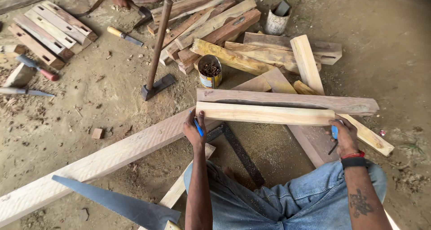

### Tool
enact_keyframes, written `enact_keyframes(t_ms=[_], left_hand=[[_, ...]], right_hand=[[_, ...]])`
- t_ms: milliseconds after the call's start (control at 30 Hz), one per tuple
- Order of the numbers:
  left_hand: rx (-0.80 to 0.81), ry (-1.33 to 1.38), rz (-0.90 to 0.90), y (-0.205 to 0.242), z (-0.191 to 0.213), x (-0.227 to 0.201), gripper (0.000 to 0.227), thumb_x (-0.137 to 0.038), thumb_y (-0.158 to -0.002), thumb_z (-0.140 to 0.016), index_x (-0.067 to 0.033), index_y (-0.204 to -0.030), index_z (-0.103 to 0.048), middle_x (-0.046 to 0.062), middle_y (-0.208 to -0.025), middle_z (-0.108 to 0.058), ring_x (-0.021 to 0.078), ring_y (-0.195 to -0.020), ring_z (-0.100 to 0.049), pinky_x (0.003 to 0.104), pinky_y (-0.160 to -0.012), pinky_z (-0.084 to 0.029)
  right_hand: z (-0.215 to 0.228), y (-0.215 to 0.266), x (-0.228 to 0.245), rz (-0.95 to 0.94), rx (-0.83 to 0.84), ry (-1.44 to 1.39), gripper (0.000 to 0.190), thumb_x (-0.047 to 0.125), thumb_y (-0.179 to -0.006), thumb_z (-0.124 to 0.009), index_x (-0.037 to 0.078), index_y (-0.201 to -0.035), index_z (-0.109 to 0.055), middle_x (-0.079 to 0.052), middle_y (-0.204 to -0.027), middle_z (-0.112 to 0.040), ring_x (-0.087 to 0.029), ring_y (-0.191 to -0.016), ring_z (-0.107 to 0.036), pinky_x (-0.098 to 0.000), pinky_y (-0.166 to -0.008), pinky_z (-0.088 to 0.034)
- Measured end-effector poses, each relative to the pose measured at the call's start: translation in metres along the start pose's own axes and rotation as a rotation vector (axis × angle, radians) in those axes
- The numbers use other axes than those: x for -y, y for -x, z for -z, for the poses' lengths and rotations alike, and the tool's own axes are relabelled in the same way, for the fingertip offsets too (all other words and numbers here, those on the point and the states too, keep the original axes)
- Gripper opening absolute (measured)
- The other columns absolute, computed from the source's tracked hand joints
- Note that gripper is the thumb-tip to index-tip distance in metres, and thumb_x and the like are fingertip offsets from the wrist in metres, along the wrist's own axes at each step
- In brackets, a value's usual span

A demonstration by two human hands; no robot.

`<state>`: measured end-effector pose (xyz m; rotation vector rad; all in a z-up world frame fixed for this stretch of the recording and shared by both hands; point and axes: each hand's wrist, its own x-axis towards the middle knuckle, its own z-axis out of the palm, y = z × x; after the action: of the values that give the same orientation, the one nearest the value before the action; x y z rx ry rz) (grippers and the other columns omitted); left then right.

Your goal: The person sits on the ground and uses a tape measure and a square ruler to measure and mark lines on wooden planks with a blue pen. The person aligns the tools on the wood and draws straight lines to indicate cut points.

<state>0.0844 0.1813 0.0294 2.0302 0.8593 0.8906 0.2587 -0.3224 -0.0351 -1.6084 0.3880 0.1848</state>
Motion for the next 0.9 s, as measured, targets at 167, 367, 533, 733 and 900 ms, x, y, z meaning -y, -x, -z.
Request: enact_keyframes(t_ms=[167,367,533,733,900], left_hand=[[0.104,0.161,0.026,0.018,0.028,0.007,0.032,-0.022,-0.087,-0.075,-0.0037,-0.114,-0.075,0.017,-0.092,-0.078,0.0303,-0.085,-0.079,0.04,-0.08,-0.058],[0.138,0.038,0.137,0.034,0.034,0.021,0.032,-0.009,-0.08,-0.075,-0.0076,-0.112,-0.075,0.014,-0.099,-0.078,0.0298,-0.091,-0.079,0.04,-0.081,-0.06],[0.131,0.039,0.12,0.024,0.031,0.017,0.038,-0.012,-0.076,-0.08,-0.0058,-0.113,-0.074,0.015,-0.102,-0.078,0.0276,-0.093,-0.077,0.039,-0.083,-0.058],[0.171,0.123,0.267,0.023,0.035,0.011,0.037,-0.029,-0.083,-0.08,-0.0025,-0.108,-0.074,0.017,-0.096,-0.078,0.0245,-0.088,-0.074,0.04,-0.084,-0.059],[0.129,0.439,0.38,0.024,0.032,0.015,0.029,-0.028,-0.087,-0.078,-0.0035,-0.1,-0.071,0.013,-0.099,-0.076,0.0205,-0.094,-0.073,0.042,-0.092,-0.06]], right_hand=[[0.01,0.016,-0.007,0.048,-0.141,0.234,0.028,0.014,-0.089,-0.075,0.003,-0.114,-0.07,-0.006,-0.089,-0.068,-0.016,-0.06,-0.061,-0.0296,-0.044,-0.037],[0.013,0.042,-0.007,0.181,-0.113,0.393,0.027,0.01,-0.087,-0.075,0.001,-0.112,-0.075,-0.008,-0.088,-0.07,-0.015,-0.062,-0.063,-0.027,-0.058,-0.052],[0.003,0.049,0.011,0.134,-0.1,0.199,0.027,0.007,-0.084,-0.071,0.002,-0.111,-0.073,-0.002,-0.1,-0.072,-0.012,-0.065,-0.065,-0.0282,-0.052,-0.049],[0.002,0.058,0.028,0.009,-0.11,0.169,0.023,0.006,-0.089,-0.069,0.006,-0.112,-0.07,-0.003,-0.097,-0.072,-0.014,-0.064,-0.066,-0.0269,-0.047,-0.039],[0.001,0.064,0.029,0.108,-0.117,-0.068,0.028,-0.002,-0.087,-0.064,0.006,-0.113,-0.068,-0.003,-0.098,-0.07,-0.021,-0.07,-0.068,-0.0315,-0.053,-0.046]])
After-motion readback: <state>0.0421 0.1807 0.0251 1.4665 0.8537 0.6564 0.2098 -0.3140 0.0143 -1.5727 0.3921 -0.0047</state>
